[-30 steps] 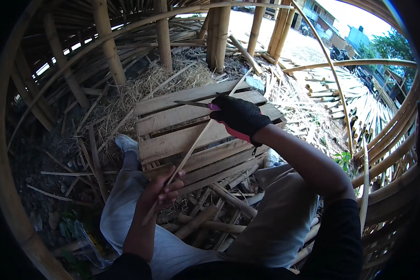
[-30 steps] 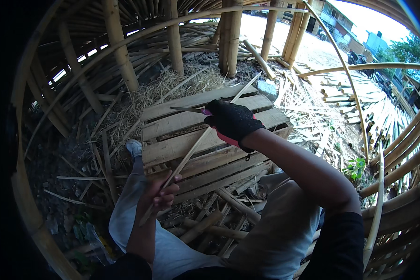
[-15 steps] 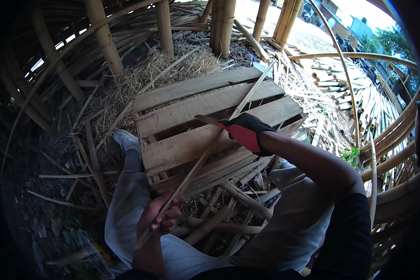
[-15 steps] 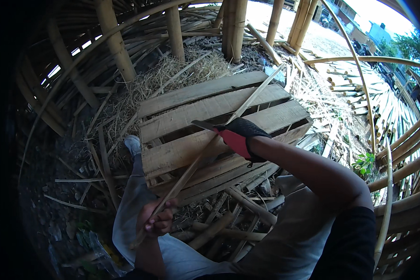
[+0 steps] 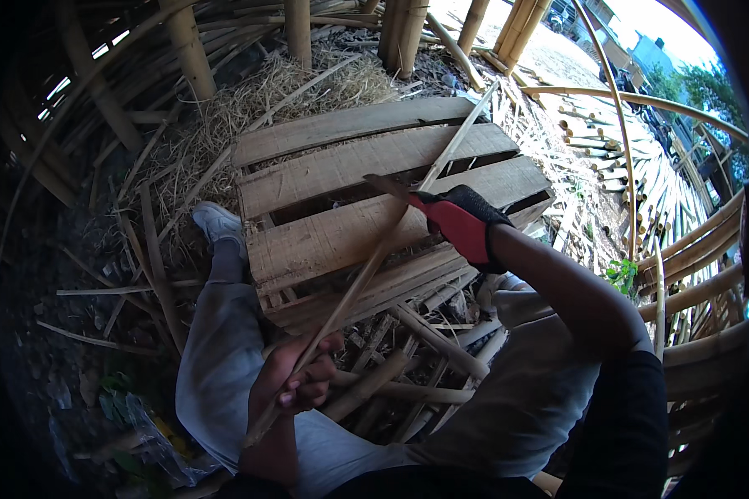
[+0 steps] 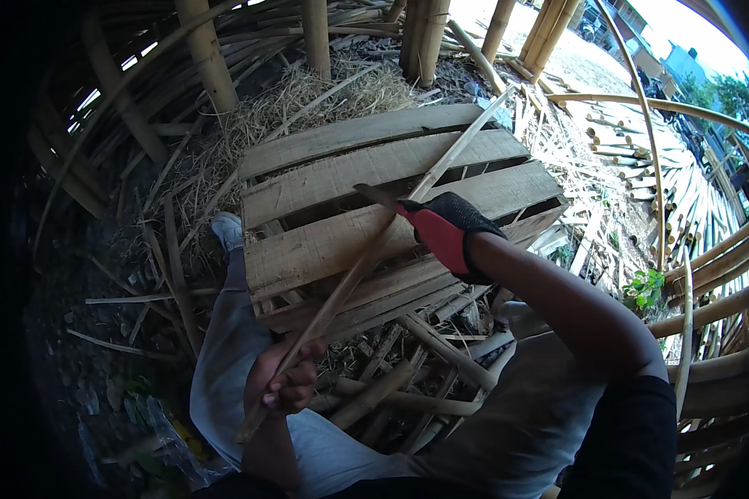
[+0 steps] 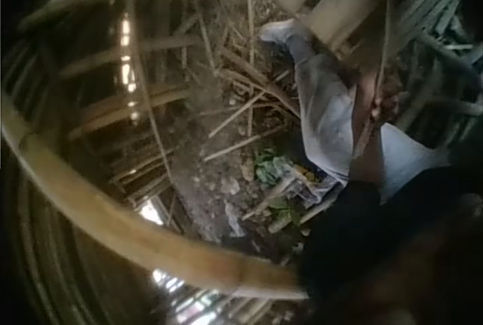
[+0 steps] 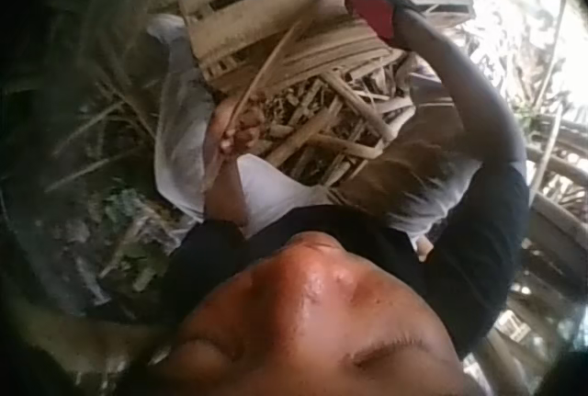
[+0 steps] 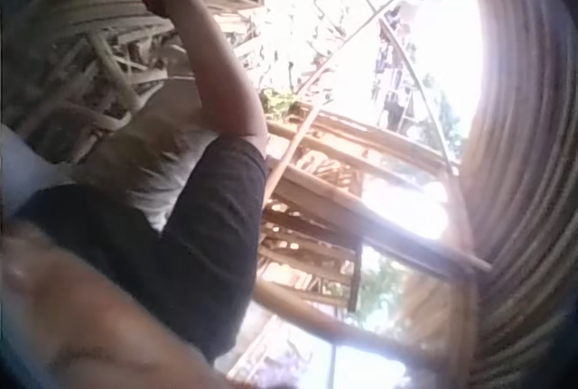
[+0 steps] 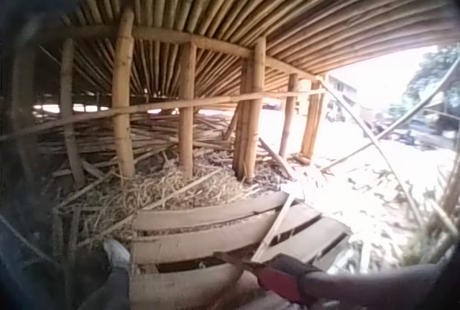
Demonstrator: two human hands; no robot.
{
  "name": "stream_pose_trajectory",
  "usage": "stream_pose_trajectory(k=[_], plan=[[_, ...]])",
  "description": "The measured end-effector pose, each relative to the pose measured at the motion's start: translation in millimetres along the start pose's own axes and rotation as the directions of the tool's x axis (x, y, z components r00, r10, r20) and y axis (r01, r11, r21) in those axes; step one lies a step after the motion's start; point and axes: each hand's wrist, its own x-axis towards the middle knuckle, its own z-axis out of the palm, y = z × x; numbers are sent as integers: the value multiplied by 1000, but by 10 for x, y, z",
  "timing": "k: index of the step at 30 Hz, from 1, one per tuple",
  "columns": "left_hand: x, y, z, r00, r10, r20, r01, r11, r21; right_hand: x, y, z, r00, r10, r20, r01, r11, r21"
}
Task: The person sits on a low platform and uses a knife to shave and smooth a long bamboo stick. They hold the stick with one hand and scrape along its length with the other, occasionally rotating the stick to work different sides.
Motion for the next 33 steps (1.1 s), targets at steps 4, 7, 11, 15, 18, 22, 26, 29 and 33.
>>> stream_pose_trajectory(k=[4,7,11,15,18,22,26,29,33], plan=[[-104,-51,61,998,29,-57,-25,998,56,-191,-110,-11,990,6,144,-32,983,182],[7,-29,19,997,8,-74,-1,995,101,-192,-16,-3,999,37,-14,-36,996,81],[-24,-47,61,992,27,-122,-6,986,169,-470,-107,-56,992,-117,49,123,981,-149],[96,-23,60,990,24,-140,1,984,179,-369,175,-183,979,-202,4,202,976,-81],[187,-35,114,989,-2,-149,29,983,182,-424,115,-358,998,45,39,-48,994,94],[294,7,153,989,-2,-147,30,982,189,-363,410,-447,964,-248,-96,247,969,-30],[335,82,170,995,-18,-99,28,996,90,-308,476,-466,1000,-12,-21,19,918,395],[359,104,135,995,-19,-99,28,995,92,-333,311,-444,967,142,212,-247,737,629],[400,82,60,997,-29,-70,34,997,75,-122,318,-257,993,59,-98,-57,998,19]])
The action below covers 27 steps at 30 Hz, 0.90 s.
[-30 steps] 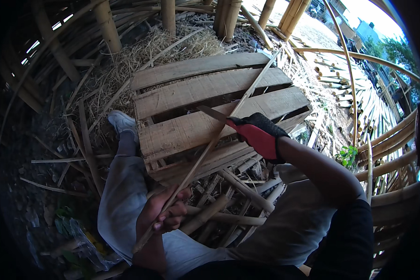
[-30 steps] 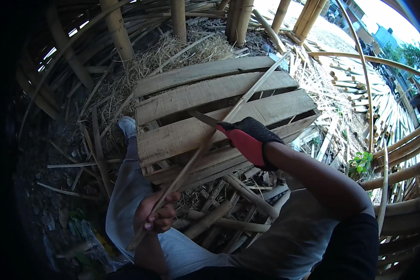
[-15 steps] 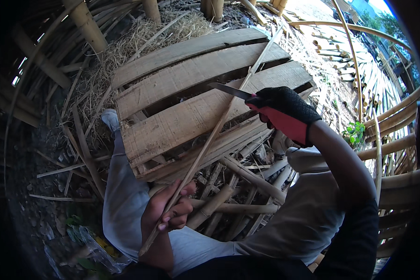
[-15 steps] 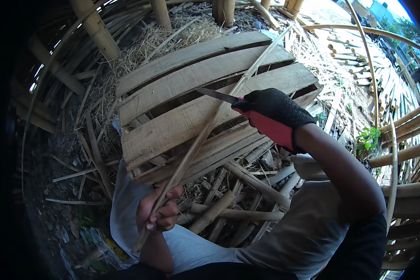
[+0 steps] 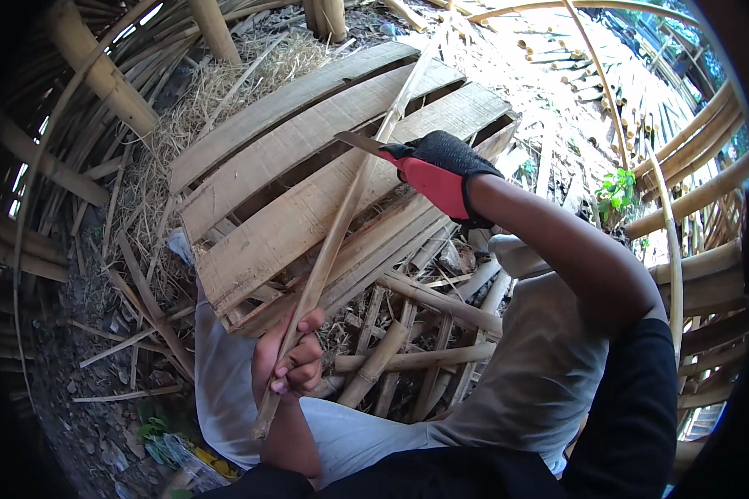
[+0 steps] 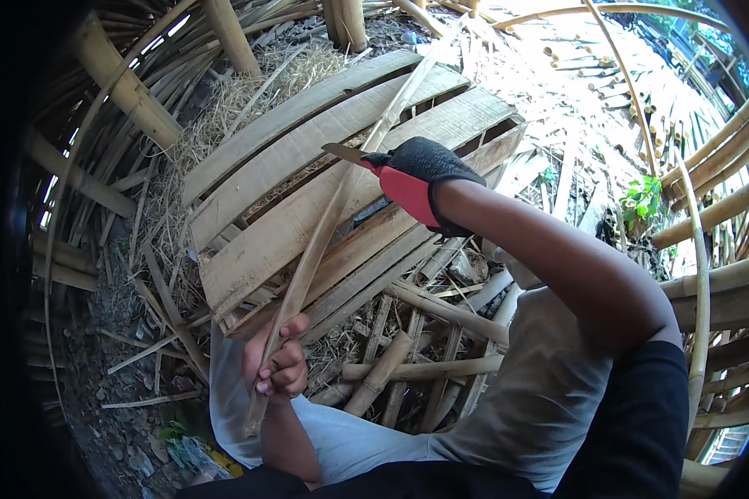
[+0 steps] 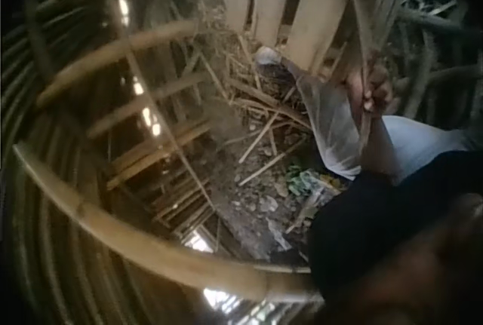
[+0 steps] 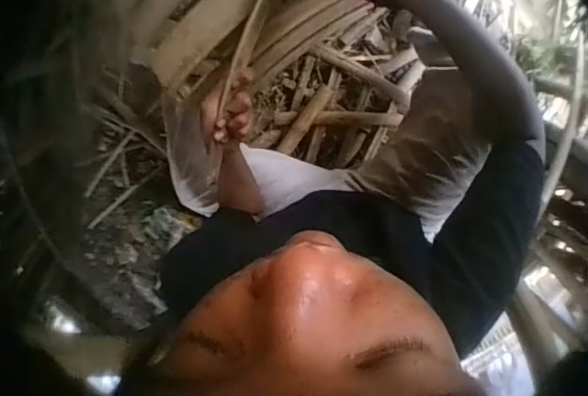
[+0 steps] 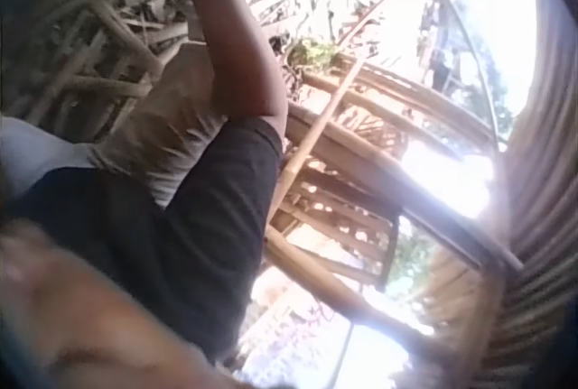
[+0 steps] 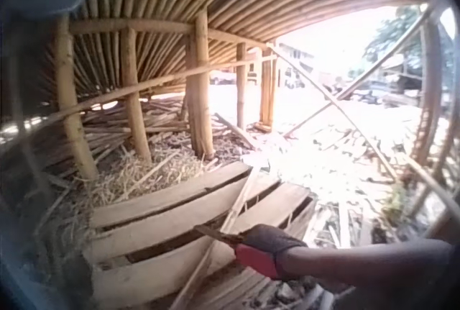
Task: The person sits on a low platform and uses a knife to shave and smooth a long bamboo stick. They hold the stick with one hand and scrape along its length with the other, occasionally rotating the stick to work different sides.
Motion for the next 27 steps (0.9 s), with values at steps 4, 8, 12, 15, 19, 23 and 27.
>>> stream_pose_trajectory(k=[4,8,12,15,19,23,27], plan=[[-23,-18,53,1000,-16,-6,16,1000,6,-111,9,354,966,-185,179,207,972,-112],[-41,-10,53,999,-26,-46,33,990,140,-100,-132,111,997,32,65,-31,999,-25],[-55,-61,31,997,-7,-72,18,988,153,-211,17,531,962,-231,143,237,971,-30],[-61,-68,2,999,3,-39,0,997,82,-169,-180,75,993,-120,-12,117,985,-129],[-98,-64,-15,1000,-9,23,9,1000,30,-72,5,599,957,-266,118,270,962,-25],[-94,-32,-46,999,-25,19,25,999,23,-45,-194,182,997,82,13,-83,992,96],[-109,-24,-66,996,-58,71,59,998,-7,-374,-225,552,879,-469,90,464,883,72]])
